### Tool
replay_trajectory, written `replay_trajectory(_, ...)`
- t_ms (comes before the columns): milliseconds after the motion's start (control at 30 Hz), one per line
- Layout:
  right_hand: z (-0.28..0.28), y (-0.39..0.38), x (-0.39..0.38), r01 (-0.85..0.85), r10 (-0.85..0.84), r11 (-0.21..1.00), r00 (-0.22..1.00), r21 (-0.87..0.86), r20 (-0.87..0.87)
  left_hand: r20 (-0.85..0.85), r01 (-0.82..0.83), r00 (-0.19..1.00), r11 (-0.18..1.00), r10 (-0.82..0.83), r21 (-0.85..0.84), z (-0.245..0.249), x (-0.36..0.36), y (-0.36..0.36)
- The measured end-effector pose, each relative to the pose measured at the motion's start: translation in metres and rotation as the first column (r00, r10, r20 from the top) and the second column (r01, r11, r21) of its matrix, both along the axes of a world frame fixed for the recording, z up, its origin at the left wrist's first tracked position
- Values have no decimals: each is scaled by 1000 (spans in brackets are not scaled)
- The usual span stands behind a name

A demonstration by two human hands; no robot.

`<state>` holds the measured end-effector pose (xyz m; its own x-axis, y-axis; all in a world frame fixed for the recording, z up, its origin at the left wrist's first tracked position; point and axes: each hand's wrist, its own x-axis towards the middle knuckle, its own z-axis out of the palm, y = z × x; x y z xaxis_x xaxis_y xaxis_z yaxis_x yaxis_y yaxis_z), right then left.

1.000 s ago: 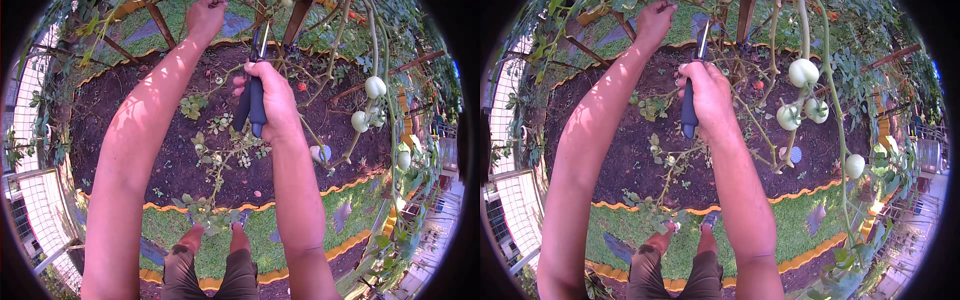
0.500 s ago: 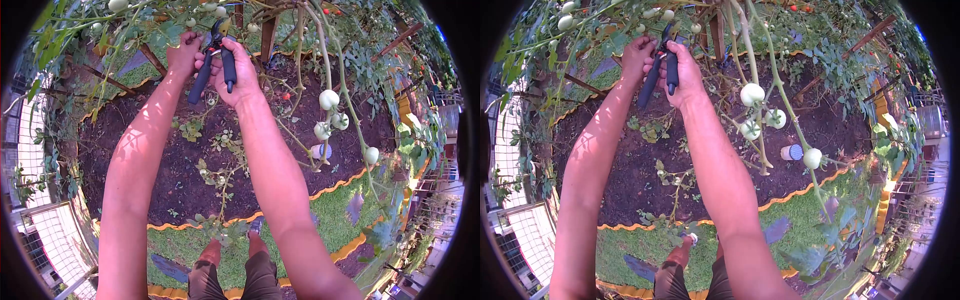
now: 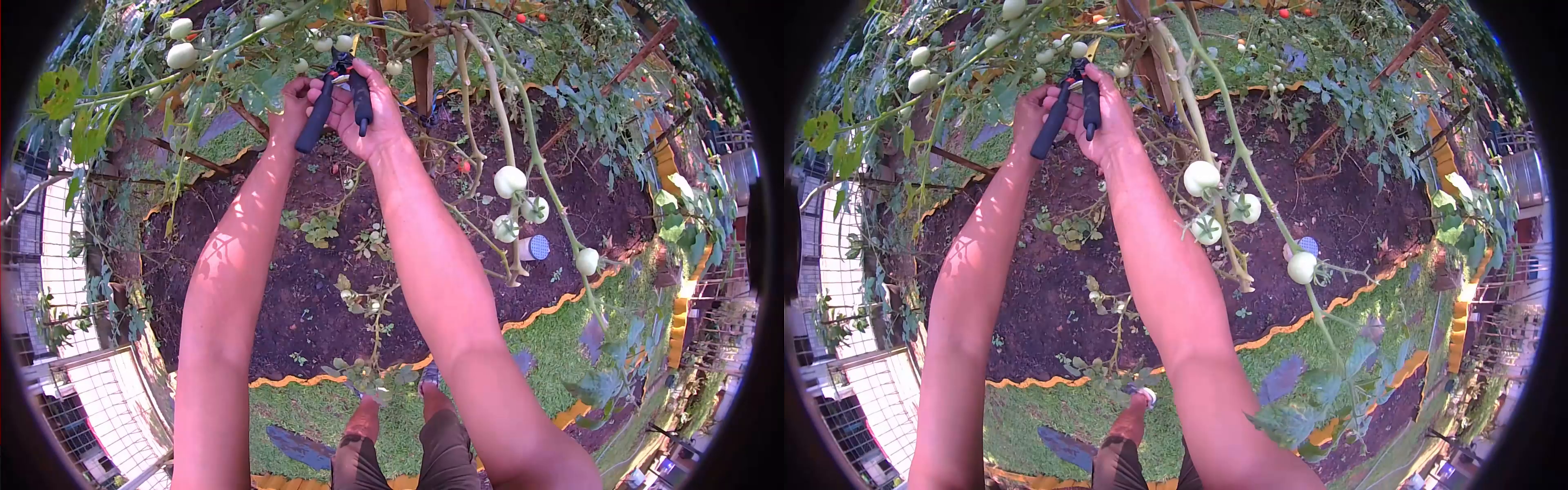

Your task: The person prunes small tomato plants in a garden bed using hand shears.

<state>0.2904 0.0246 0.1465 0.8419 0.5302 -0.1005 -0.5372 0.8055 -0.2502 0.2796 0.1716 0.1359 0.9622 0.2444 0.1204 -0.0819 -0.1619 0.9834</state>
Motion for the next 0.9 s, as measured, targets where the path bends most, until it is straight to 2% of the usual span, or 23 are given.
replay_trajectory(33,-1,0,2,0,0,1000,1000,14,8,6,21,1000,996,-21,-83,-1,-1,-1)
replay_trajectory(267,-3,4,15,2,-3,1000,1000,10,15,98,55,994,998,-55,-1,-12,-2,1)
replay_trajectory(367,4,4,13,69,-64,992,997,-103,53,72,63,995,998,-64,13,-16,1,5)
replay_trajectory(633,-1,5,22,54,-50,998,996,-39,80,17,-8,1000,980,5,200,-19,3,2)
replay_trajectory(767,-5,4,25,44,-43,999,998,-21,51,15,-70,998,979,69,191,-23,4,-2)
replay_trajectory(867,-17,2,31,-125,117,971,992,202,51,-15,-112,993,974,118,199,-29,6,0)
replay_trajectory(900,-22,3,32,-88,84,988,996,127,39,-29,-102,993,972,110,213,-30,7,3)
